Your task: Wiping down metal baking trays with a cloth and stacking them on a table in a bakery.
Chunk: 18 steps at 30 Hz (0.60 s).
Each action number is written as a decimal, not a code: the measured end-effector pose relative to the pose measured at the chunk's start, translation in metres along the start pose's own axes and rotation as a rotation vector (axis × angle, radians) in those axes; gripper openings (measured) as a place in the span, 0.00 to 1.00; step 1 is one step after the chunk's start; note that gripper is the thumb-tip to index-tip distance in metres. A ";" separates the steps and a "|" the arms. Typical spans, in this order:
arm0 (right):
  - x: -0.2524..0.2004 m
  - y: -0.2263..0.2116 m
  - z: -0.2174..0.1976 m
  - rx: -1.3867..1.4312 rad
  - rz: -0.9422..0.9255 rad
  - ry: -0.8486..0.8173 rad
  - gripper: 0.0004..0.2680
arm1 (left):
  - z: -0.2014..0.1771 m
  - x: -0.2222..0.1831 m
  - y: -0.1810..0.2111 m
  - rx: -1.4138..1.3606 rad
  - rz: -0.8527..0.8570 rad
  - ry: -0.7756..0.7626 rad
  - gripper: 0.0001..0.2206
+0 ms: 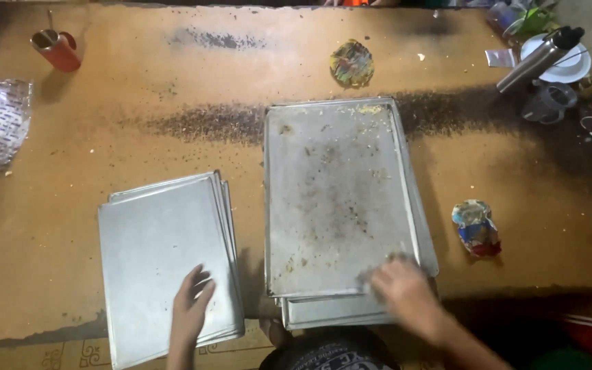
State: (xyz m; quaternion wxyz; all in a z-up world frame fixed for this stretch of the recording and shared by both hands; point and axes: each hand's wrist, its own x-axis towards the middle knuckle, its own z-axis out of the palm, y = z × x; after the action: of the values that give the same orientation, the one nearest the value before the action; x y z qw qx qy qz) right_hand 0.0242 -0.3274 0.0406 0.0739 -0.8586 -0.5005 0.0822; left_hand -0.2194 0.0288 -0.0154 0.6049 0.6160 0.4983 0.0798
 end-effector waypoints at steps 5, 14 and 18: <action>0.203 0.132 -0.012 -0.255 0.010 0.093 0.09 | 0.092 -0.005 0.092 0.158 0.133 -0.176 0.34; 0.205 -0.004 -0.014 -0.073 -0.293 0.080 0.03 | 0.110 -0.045 0.086 0.324 0.014 -0.164 0.32; 0.273 0.035 0.039 -0.152 -0.222 0.143 0.03 | 0.112 -0.053 0.098 0.299 -0.009 -0.151 0.30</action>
State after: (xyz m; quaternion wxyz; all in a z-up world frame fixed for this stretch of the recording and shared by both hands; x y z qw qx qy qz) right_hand 0.1779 -0.1050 -0.0231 0.0527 -0.8047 -0.5908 -0.0260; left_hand -0.1164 -0.0607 0.0631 0.5426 0.7011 0.4605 -0.0446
